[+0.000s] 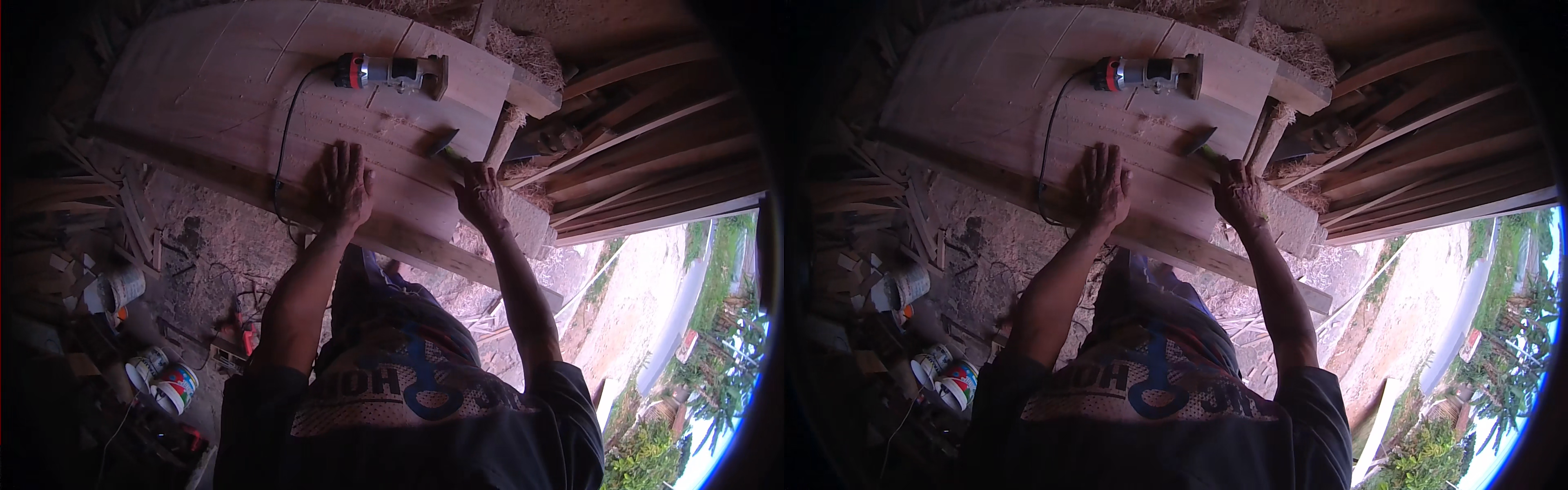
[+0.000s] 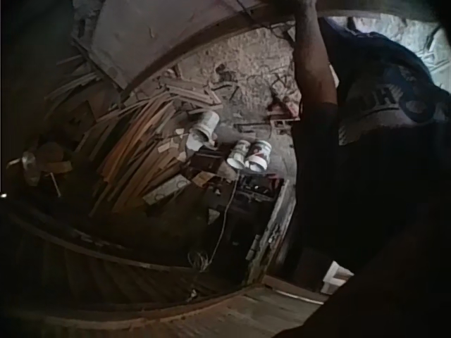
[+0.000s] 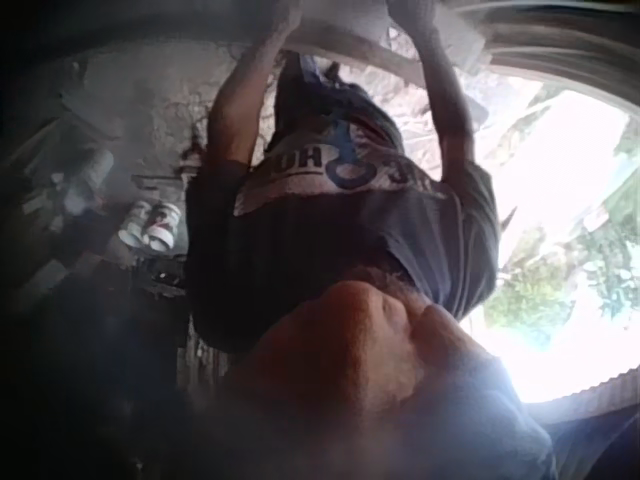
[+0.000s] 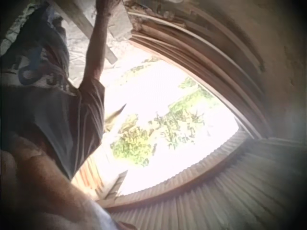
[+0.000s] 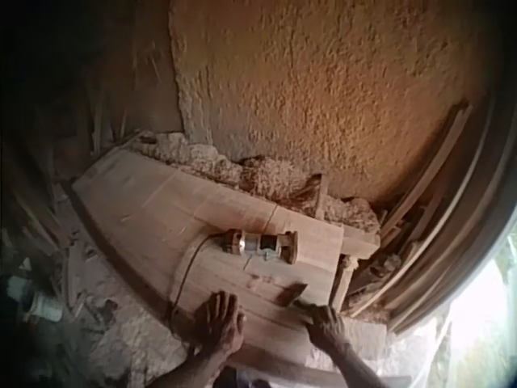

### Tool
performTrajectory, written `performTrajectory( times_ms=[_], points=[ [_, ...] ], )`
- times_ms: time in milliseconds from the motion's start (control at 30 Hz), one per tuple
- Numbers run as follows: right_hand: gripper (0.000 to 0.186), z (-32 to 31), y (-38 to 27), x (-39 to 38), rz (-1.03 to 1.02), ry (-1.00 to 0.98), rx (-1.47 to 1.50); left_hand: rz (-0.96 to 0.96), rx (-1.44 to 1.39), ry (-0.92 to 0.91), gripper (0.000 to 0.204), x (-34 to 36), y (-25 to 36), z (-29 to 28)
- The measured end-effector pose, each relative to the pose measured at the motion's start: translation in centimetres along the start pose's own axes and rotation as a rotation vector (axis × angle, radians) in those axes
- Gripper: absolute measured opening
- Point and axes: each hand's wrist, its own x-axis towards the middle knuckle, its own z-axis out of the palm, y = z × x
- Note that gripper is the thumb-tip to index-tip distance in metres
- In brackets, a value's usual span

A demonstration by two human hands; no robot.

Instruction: The person uses a handheld router to cut grooves into a large wood panel along a wooden guide strip, and uses a hammer to reposition the strip several times.

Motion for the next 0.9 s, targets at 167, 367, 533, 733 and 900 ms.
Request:
performTrajectory(
  times_ms=[167,367,533,733,900],
  points=[
    [0.035,0.9,2.8,1.2,-0.142,-0.188,0.143,-0.001,-0.021,-0.001,0.062,0.1,0.1,0.2],
    [0.032,-3.9,-3.2,-8.1,-0.019,-0.148,0.387,0.004,-0.014,0.023,0.059,-0.4,-0.4,0.0],
    [0.068,-5.6,-5.5,-16.9,0.112,-0.211,0.607,0.011,0.015,0.011,0.059,-0.2,-0.3,0.7],
    [0.074,-5.5,-5.5,-18.7,-0.082,-0.241,0.312,0.015,-0.003,0.018,0.061,-0.2,-0.3,0.9],
    [0.073,-4.7,-6.3,-18.8,-0.057,-0.207,0.364,0.034,0.024,0.050,0.063,-0.2,-0.7,1.2]
  ],
)
